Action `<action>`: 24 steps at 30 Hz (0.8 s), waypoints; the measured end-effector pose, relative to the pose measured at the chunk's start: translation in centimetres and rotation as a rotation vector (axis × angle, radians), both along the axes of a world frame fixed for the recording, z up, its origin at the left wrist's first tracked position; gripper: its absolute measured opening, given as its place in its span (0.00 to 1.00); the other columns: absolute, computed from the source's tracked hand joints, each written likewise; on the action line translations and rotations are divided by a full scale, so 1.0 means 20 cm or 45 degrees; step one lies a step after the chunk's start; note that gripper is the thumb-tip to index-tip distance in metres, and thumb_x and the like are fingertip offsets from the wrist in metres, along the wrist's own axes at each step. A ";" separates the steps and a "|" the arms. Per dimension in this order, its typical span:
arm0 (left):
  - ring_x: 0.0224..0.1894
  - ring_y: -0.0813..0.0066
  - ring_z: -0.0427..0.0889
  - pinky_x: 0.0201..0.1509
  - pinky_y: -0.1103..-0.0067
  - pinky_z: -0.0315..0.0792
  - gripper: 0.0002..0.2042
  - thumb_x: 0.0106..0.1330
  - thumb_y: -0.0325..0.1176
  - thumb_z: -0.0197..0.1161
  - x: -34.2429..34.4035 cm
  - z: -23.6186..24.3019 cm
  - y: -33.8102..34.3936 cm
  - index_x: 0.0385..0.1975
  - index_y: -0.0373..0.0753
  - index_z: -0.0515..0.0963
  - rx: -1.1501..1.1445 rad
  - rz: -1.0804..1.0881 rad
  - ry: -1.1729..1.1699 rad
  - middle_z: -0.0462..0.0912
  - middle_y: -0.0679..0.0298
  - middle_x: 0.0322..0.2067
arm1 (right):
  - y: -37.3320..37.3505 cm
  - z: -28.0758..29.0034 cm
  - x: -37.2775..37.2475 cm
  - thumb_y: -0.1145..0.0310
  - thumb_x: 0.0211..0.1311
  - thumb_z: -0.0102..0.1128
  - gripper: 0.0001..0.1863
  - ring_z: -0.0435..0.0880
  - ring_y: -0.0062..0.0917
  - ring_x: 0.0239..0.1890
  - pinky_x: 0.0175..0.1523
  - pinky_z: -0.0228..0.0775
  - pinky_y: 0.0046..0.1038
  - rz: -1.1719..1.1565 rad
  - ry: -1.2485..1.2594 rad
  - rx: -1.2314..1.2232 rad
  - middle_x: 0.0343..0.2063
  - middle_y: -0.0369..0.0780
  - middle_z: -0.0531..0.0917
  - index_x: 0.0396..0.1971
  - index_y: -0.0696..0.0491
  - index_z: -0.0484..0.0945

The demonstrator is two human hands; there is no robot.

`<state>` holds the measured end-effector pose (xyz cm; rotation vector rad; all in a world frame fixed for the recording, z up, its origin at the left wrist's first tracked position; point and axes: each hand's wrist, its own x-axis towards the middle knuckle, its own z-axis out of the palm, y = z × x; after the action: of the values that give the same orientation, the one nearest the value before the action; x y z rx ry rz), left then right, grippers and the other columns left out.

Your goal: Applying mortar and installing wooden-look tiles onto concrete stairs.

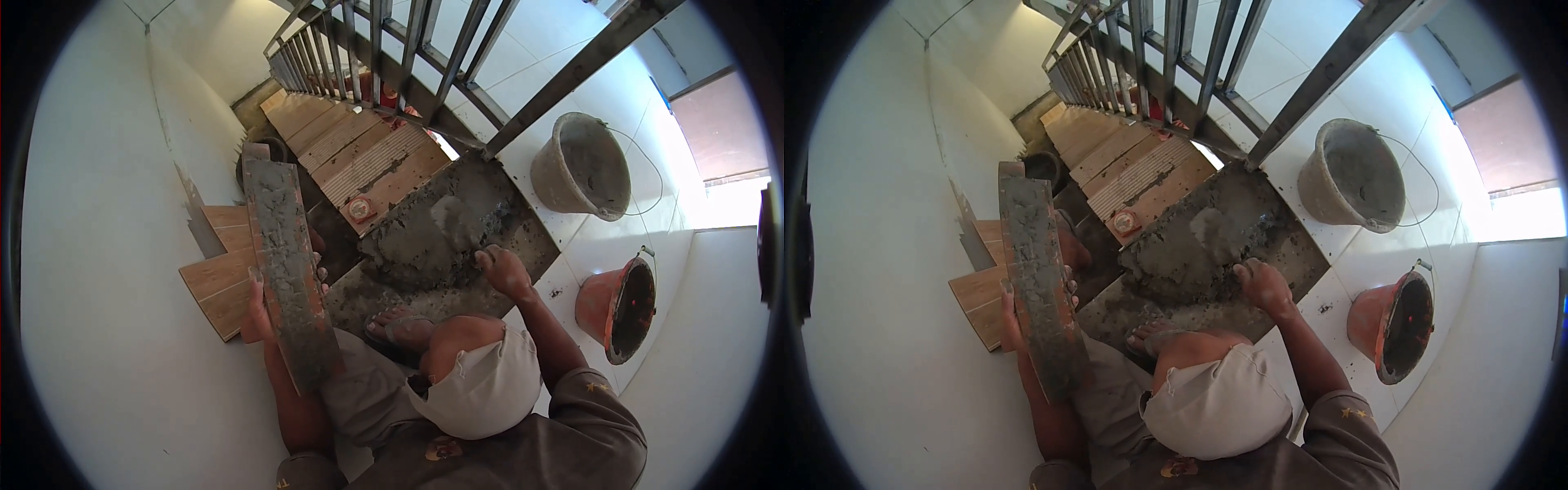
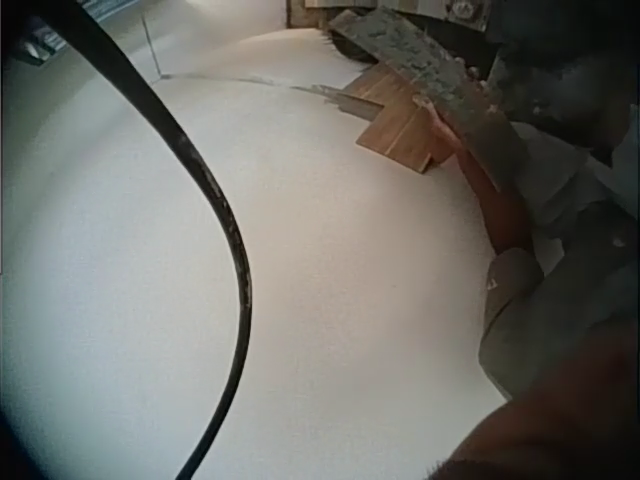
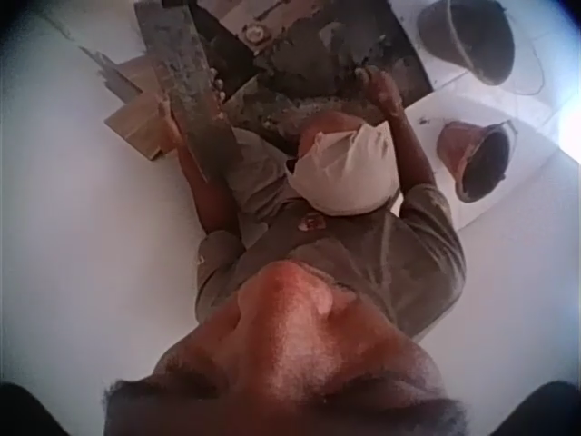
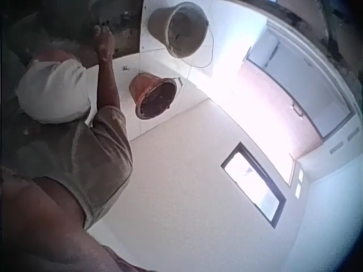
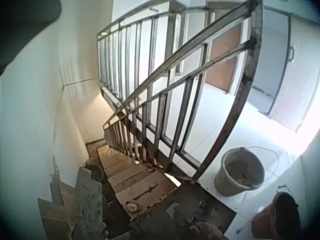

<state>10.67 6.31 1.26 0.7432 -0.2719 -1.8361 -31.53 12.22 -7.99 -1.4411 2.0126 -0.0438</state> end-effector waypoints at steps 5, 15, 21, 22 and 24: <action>0.58 0.45 0.79 0.57 0.57 0.79 0.40 0.77 0.63 0.39 0.05 -0.07 0.01 0.74 0.32 0.58 -0.067 -0.046 0.054 0.70 0.39 0.66 | 0.09 -0.03 0.21 0.47 0.75 0.51 0.24 0.84 0.53 0.48 0.53 0.75 0.50 -0.270 -0.476 0.129 0.42 0.54 0.86 0.47 0.55 0.80; 0.54 0.51 0.81 0.53 0.59 0.81 0.39 0.77 0.64 0.40 -0.07 -0.01 -0.04 0.72 0.33 0.61 -0.090 -0.144 0.018 0.75 0.45 0.61 | 0.44 -0.02 -0.02 0.46 0.74 0.52 0.26 0.84 0.55 0.48 0.52 0.76 0.51 -0.377 0.118 0.029 0.42 0.57 0.86 0.51 0.55 0.78; 0.53 0.54 0.83 0.54 0.61 0.82 0.38 0.77 0.62 0.42 -0.13 0.00 -0.09 0.71 0.32 0.62 -0.171 -0.303 0.043 0.76 0.46 0.61 | 0.65 -0.11 -0.29 0.51 0.72 0.58 0.25 0.85 0.53 0.46 0.50 0.77 0.49 -0.619 0.022 -0.224 0.40 0.56 0.86 0.54 0.58 0.77; 0.54 0.53 0.82 0.54 0.60 0.82 0.38 0.77 0.61 0.42 -0.15 -0.01 -0.10 0.72 0.32 0.61 -0.160 -0.379 0.053 0.75 0.45 0.62 | 0.66 -0.10 -0.32 0.52 0.71 0.59 0.25 0.85 0.53 0.45 0.51 0.77 0.48 -0.635 -0.019 -0.260 0.40 0.56 0.86 0.55 0.58 0.77; 0.55 0.51 0.82 0.54 0.59 0.81 0.38 0.78 0.60 0.42 -0.21 -0.05 -0.12 0.73 0.32 0.60 -0.154 -0.459 0.054 0.75 0.44 0.63 | 0.68 -0.09 -0.35 0.53 0.71 0.61 0.24 0.85 0.52 0.44 0.51 0.77 0.46 -0.660 -0.109 -0.321 0.40 0.54 0.86 0.56 0.57 0.77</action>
<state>6.49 3.98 0.28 0.5976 -0.5117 -2.1497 -38.62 25.77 -9.74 -0.9969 2.3160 -0.5872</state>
